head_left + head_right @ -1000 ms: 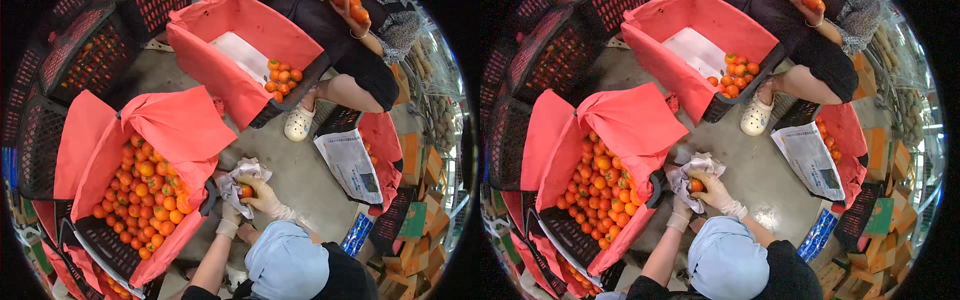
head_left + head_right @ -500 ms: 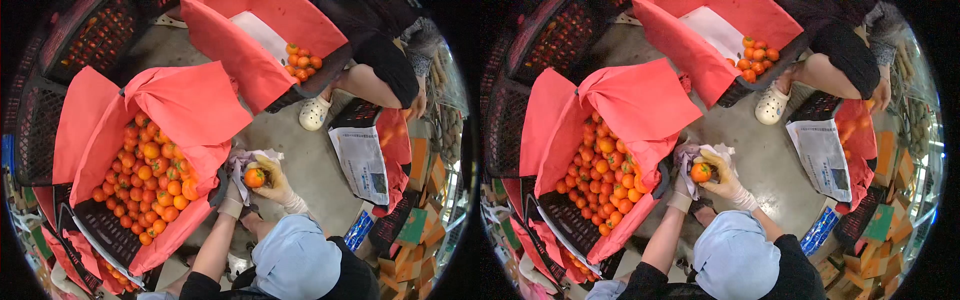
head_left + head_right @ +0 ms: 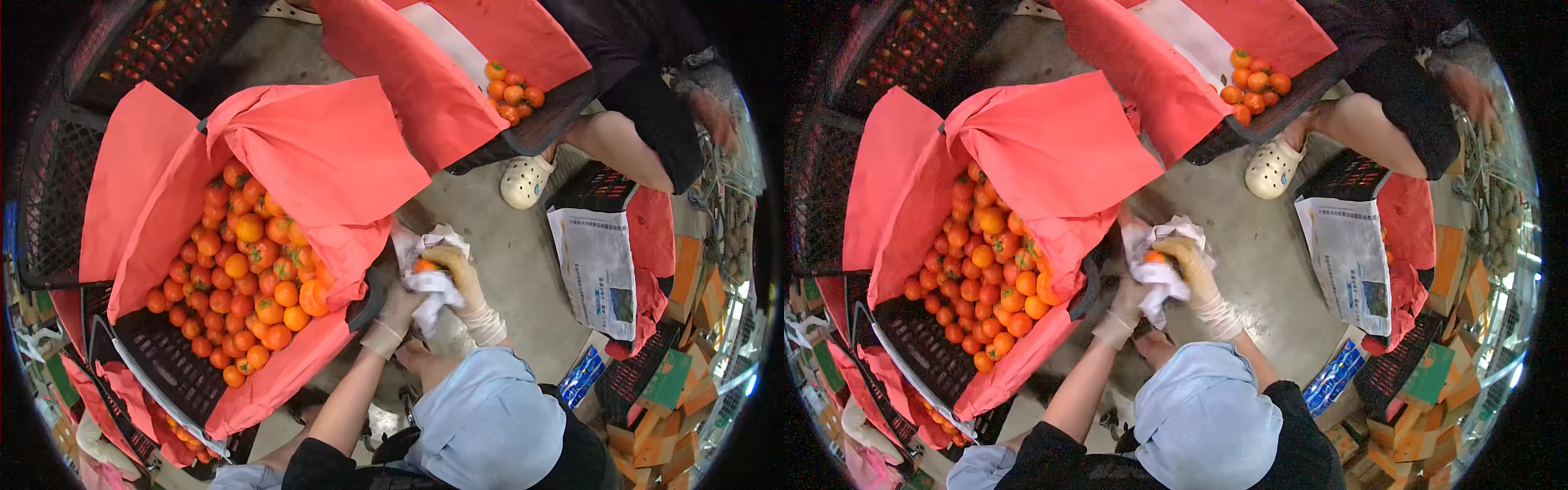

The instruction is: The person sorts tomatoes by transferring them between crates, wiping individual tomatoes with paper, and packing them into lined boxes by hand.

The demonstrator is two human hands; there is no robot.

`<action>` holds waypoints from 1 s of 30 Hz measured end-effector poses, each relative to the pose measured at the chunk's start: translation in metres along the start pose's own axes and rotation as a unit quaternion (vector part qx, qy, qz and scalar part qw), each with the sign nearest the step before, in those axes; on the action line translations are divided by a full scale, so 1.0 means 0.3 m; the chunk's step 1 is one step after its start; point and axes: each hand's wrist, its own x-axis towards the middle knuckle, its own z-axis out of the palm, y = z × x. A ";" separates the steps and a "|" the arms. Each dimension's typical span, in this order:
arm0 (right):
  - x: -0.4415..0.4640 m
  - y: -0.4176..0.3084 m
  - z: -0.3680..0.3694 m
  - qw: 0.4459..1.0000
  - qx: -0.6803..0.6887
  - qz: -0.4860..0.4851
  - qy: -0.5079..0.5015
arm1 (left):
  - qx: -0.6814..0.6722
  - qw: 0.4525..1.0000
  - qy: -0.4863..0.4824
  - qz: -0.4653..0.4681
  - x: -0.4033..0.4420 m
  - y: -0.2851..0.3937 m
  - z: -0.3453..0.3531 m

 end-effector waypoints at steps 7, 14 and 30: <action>-0.069 0.007 -0.015 0.963 0.143 0.226 -0.039 | -0.191 0.968 0.061 -0.148 0.036 0.068 0.022; -0.059 -0.033 -0.046 0.920 0.353 0.171 -0.022 | -0.413 0.900 0.079 -0.119 0.066 0.206 0.038; -0.045 0.258 0.201 0.996 0.004 0.021 0.089 | 0.103 0.970 0.199 -0.092 -0.090 -0.022 -0.090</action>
